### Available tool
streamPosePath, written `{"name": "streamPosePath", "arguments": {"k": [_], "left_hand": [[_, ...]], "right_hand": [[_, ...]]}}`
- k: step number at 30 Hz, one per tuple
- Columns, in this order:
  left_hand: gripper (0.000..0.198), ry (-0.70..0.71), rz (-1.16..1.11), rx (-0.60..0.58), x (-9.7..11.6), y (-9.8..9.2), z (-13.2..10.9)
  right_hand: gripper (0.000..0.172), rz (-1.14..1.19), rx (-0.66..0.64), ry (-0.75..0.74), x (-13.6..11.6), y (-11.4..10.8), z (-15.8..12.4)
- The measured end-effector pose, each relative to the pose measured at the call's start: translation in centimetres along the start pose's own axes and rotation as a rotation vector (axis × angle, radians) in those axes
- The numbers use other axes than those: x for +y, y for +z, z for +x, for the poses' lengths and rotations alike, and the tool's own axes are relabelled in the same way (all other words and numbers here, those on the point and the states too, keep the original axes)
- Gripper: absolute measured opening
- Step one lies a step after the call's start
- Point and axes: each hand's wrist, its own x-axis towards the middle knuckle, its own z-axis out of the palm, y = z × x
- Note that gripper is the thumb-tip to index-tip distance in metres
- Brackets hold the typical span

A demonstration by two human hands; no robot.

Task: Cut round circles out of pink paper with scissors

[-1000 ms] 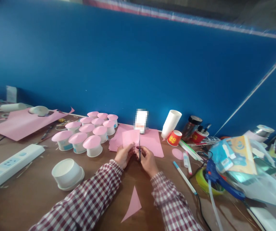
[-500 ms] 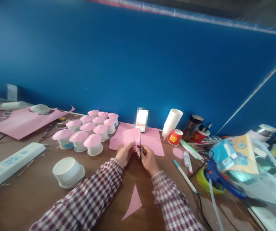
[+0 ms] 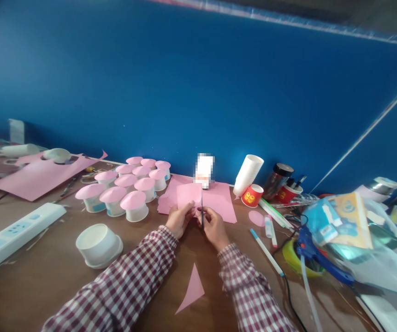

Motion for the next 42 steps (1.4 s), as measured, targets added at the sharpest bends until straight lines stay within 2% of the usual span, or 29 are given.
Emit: {"name": "streamPosePath", "arguments": {"k": [30, 42], "left_hand": [[0.024, 0.0, 0.008, 0.016, 0.03, -0.06, 0.08], [0.019, -0.007, 0.041, 0.009, 0.01, 0.07, -0.06]], "right_hand": [[0.036, 0.012, 0.005, 0.001, 0.04, -0.15, -0.02], [0.035, 0.046, 0.001, 0.042, -0.12, -0.16, -0.01]]}}
